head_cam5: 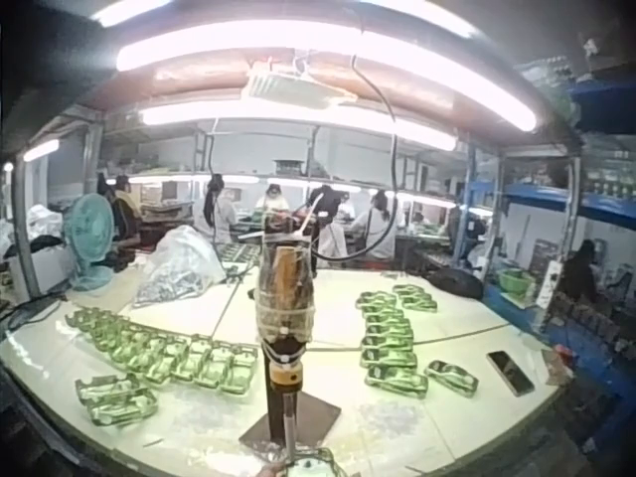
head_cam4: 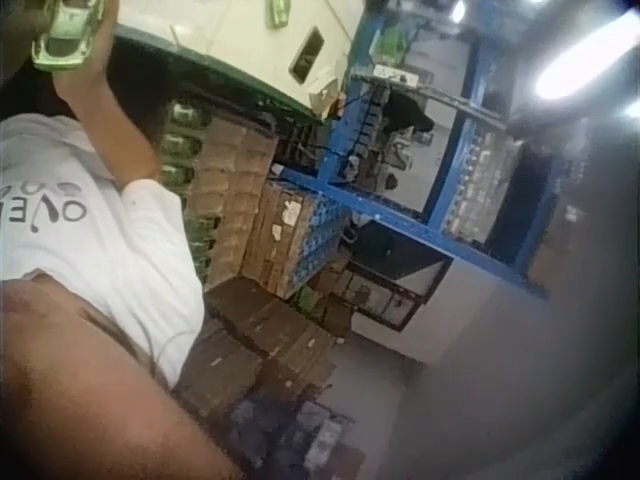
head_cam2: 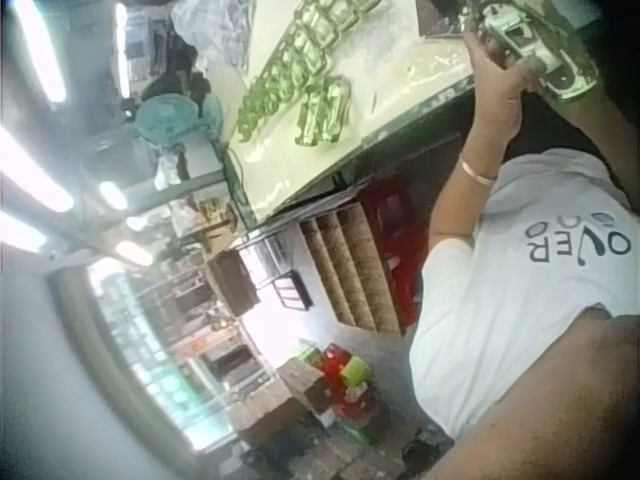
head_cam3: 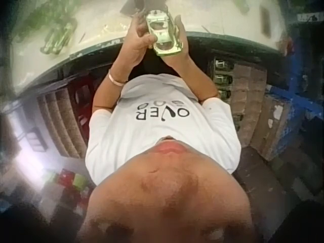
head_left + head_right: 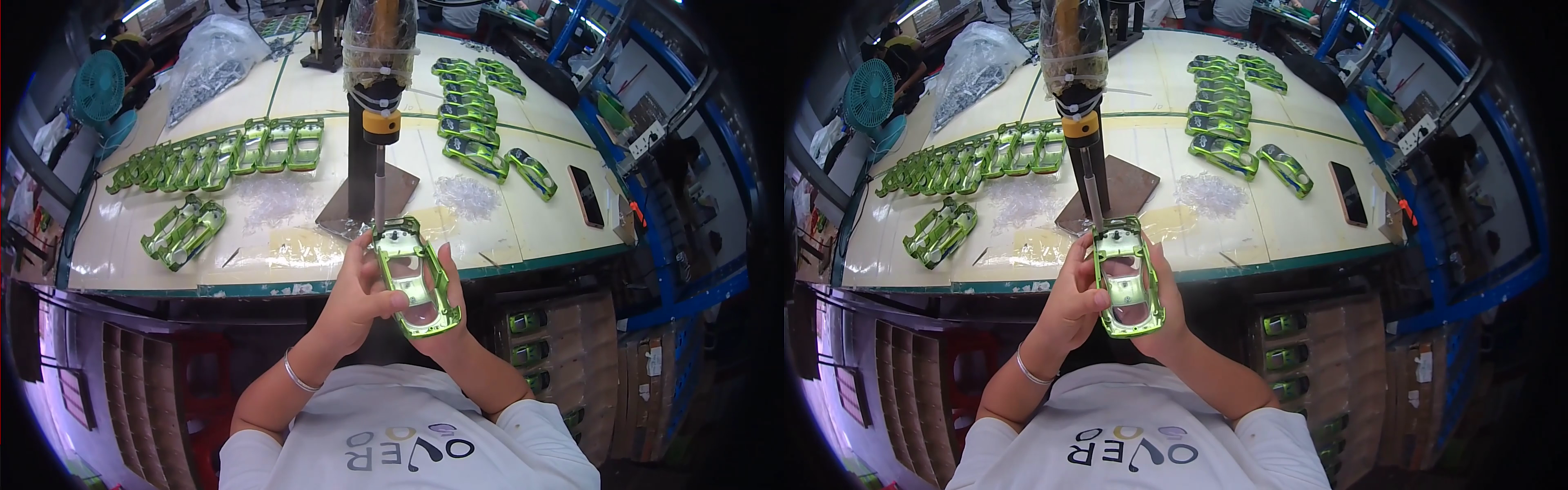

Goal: The person assembles toy car chassis and toy car bodies by hand at a manufacturing workbench.

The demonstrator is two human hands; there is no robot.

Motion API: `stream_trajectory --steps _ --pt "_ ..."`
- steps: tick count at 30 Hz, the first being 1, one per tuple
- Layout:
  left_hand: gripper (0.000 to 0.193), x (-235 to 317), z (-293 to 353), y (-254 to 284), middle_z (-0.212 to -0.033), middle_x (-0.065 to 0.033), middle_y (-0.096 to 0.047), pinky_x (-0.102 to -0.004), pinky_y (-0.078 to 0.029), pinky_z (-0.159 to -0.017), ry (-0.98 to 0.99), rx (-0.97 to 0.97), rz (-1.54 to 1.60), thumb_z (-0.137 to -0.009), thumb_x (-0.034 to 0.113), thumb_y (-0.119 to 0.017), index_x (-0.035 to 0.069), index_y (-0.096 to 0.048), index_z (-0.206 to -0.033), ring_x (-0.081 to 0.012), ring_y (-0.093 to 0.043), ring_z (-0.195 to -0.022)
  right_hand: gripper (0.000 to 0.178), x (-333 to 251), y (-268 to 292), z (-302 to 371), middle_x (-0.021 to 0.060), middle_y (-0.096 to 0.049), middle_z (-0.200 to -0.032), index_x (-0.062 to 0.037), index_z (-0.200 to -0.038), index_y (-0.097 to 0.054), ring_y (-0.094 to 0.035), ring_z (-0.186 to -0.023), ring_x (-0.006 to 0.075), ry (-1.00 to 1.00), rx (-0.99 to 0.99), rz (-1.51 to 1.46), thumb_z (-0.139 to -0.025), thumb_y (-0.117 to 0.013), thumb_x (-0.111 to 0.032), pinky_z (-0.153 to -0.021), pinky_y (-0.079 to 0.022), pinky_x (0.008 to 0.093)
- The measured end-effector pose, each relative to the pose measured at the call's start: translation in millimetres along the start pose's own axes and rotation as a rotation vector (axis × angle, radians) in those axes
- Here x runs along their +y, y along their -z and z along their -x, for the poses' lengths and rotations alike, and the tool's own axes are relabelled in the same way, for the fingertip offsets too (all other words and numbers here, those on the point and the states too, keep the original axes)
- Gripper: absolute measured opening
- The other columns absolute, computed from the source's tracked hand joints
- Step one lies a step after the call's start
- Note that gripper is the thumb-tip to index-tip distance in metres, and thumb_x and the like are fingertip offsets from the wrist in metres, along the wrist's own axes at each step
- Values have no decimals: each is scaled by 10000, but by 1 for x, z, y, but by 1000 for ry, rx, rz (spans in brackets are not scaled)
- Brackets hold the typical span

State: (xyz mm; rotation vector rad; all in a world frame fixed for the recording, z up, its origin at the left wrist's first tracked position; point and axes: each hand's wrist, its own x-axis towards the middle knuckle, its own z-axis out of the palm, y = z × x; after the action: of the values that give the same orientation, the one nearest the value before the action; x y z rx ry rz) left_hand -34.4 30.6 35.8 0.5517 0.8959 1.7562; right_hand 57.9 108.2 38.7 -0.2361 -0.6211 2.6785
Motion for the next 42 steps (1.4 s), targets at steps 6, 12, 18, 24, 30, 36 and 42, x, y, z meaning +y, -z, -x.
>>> stream_trajectory --steps 6,12,18,24,30,36,42 --pt "1027 0 0 -5 -1113 -120 -395 -194 -404 -494 -38 15 1 -553 161 -741 19 -31 -1281 -133 -483 -819 586 1 4 -1 138 -569 -833 -59 -1107 -450 -558 -670 202 17 79 39 -832 -256 -539 -510 -431 287" --pt "1039 -7 -1 0 -1151 -135 -376 -213 -449 -544 -72 11 -17 -560 174 -749 19 -17 -1281 -172 -479 -928 496 3 12 -7 127 -560 -826 -106 -1136 -418 -561 -680 203 15 61 -1 -834 -294 -479 -511 -444 290" --pt "1038 -11 6 0 -1242 -153 -305 -315 -403 -838 -155 15 41 -576 129 -743 66 -2 -1301 -234 -398 -1092 365 -2 14 -13 91 -562 -870 -99 -1083 -455 -574 -754 184 -91 78 -27 -845 -361 -360 -631 -479 280" --pt "1042 -13 17 6 -1256 -161 -291 -371 -258 -961 -202 -40 -80 -585 126 -745 83 9 -1303 -241 -337 -1145 515 -15 31 -22 200 -513 -704 -30 -997 -482 -380 -372 149 -340 -233 -251 -830 -303 -483 -323 -319 220" --pt "1059 -10 21 4 -1240 -166 -308 -385 -252 -963 -267 -52 -134 -580 128 -749 73 24 -1301 -238 -343 -1137 558 -18 30 -25 204 -496 -675 -13 -1018 -471 -275 -304 106 -409 -195 -247 -828 -280 -502 -299 -280 205" --pt "1074 -7 24 2 -1239 -167 -308 -389 -247 -965 -271 -59 -143 -575 133 -752 70 35 -1303 -248 -324 -1156 571 -17 26 -24 187 -486 -663 -5 -1060 -444 -270 -308 103 -409 -245 -291 -832 -274 -499 -298 -279 203" --pt "1083 -7 26 1 -1239 -171 -308 -395 -245 -964 -267 -79 -149 -572 145 -754 63 39 -1304 -254 -312 -1166 565 -18 27 -23 183 -481 -663 -11 -1070 -448 -273 -313 100 -428 -265 -330 -838 -266 -493 -296 -282 203"
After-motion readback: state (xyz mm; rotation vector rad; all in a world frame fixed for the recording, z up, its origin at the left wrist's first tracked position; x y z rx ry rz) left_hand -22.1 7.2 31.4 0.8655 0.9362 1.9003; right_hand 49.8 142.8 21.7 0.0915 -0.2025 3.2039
